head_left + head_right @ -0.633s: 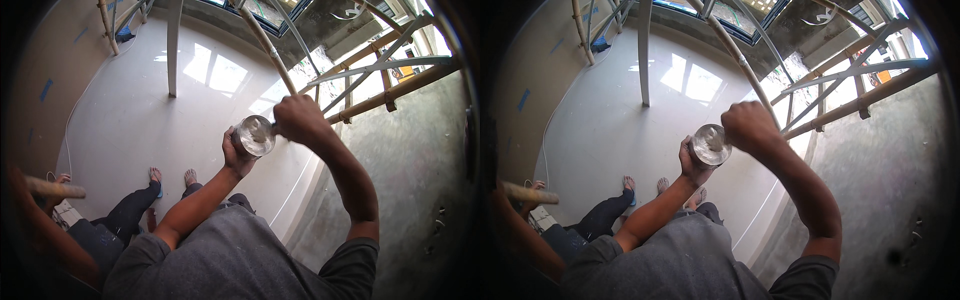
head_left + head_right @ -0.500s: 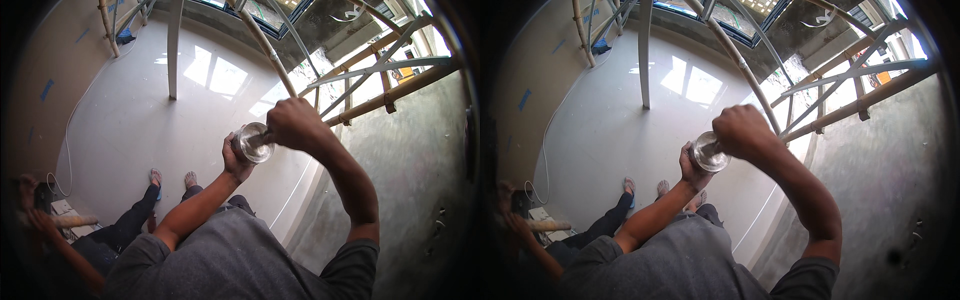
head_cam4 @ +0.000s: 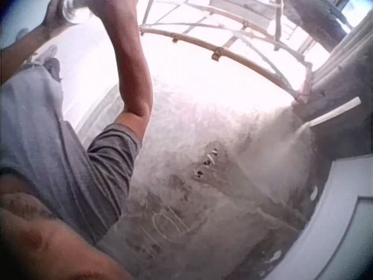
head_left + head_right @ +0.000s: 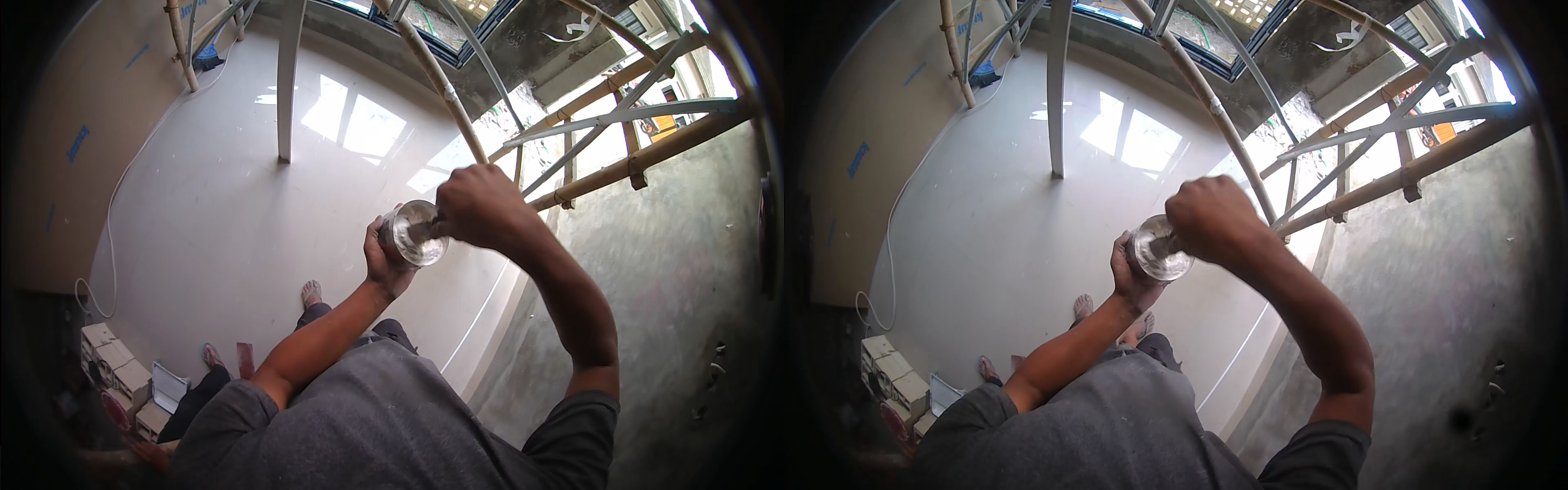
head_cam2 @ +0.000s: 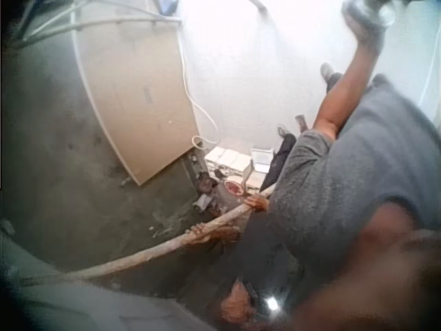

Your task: The person scoops a white powder from a bag into a small metal bowl using a trowel, then adds water from a bucket and mixes the contents thoroughly. The person moves around the room to retrieve materials and mix the compound.

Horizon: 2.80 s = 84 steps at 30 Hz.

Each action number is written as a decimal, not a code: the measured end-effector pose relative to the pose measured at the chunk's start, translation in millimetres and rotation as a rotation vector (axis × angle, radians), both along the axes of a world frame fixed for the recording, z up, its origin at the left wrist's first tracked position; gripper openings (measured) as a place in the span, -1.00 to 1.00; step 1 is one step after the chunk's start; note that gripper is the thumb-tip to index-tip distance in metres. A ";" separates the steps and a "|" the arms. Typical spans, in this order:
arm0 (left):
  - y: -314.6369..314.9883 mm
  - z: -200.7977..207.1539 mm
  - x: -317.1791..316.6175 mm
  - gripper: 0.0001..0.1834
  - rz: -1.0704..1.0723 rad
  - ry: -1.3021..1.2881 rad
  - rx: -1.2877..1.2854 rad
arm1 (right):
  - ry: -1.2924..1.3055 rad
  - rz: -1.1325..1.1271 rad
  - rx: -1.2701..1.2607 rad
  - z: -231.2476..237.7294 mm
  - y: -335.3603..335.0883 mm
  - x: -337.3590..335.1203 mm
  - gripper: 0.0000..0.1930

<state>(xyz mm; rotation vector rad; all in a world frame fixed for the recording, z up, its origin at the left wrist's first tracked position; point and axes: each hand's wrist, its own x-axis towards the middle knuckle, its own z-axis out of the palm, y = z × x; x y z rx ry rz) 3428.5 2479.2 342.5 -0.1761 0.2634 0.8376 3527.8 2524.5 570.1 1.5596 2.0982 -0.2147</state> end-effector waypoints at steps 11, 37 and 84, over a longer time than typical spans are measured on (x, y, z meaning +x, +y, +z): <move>0.3 -6.8 -1.2 -0.35 0.029 -0.004 -0.035 | -0.022 0.016 0.063 -15.1 4.5 15.6 -0.78; 6.7 -13.4 -0.8 -0.31 -0.019 0.034 -0.031 | -0.001 0.017 0.003 -23.5 11.2 4.9 -0.66; 30.5 -11.4 -38.8 -0.42 -0.208 0.013 0.086 | -0.064 1.005 0.349 -39.7 0.7 -32.3 -0.82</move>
